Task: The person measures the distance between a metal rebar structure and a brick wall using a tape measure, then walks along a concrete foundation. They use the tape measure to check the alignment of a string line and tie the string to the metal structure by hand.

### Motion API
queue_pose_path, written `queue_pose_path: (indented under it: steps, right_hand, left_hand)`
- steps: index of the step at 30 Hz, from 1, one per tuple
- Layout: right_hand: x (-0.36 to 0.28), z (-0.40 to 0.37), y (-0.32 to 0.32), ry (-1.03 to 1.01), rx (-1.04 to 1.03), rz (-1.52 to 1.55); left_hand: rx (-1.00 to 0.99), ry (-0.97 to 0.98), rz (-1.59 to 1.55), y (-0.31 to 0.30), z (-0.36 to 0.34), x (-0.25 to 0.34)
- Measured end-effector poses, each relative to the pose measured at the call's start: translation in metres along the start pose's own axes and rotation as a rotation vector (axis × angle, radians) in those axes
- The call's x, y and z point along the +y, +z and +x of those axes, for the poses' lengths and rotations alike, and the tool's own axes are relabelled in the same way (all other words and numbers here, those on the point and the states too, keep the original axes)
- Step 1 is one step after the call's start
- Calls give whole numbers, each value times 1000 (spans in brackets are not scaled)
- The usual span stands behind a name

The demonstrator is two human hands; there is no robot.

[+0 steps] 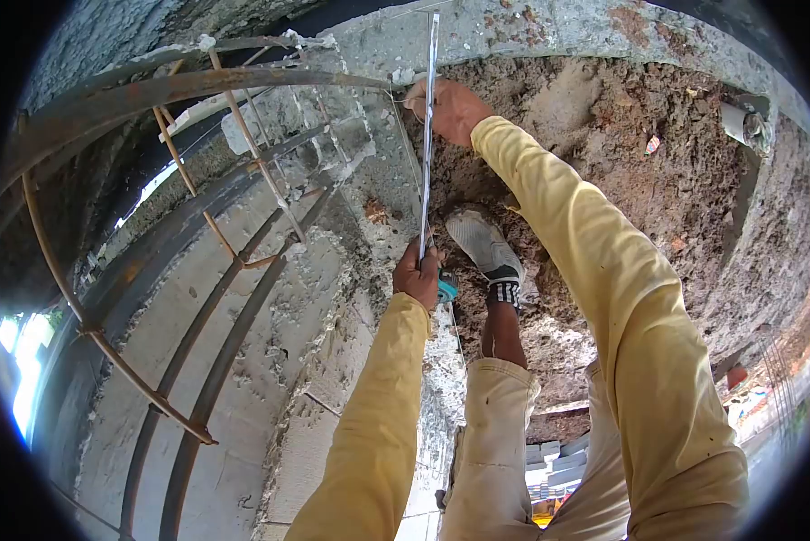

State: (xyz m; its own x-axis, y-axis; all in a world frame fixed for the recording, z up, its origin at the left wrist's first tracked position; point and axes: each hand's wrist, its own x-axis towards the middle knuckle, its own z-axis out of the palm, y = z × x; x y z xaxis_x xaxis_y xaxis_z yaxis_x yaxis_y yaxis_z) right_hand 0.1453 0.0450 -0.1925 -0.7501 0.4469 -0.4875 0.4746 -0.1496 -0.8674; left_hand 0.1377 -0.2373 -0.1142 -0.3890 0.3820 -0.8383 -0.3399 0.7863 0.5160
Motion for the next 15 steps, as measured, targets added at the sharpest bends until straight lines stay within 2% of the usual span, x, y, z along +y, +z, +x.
queue_pose_path:
  steps: [1, 3, 5, 6, 9, 15]
  right_hand:
    - [-2, -2, -5, -2, 7, -72]
    - [-7, -7, -8, 18, 44, 276]
    - [-13, -7, -13, 66, 15, 278]
    - [-22, -12, -13, 141, -14, 623]
    - [-35, -8, -18, 321, -83, 564]
    - [-55, -2, -41, 543, -371, 917]
  left_hand:
    - [-7, -10, -11, 0, 1, -3]
    - [-3, 83, -43, 1, 4, -10]
    - [8, 121, -49, 0, 5, -15]
    - [16, 113, -39, 1, 5, -13]
    - [18, 122, -6, 0, 6, -10]
    - [18, 82, 14, -2, 8, -7]
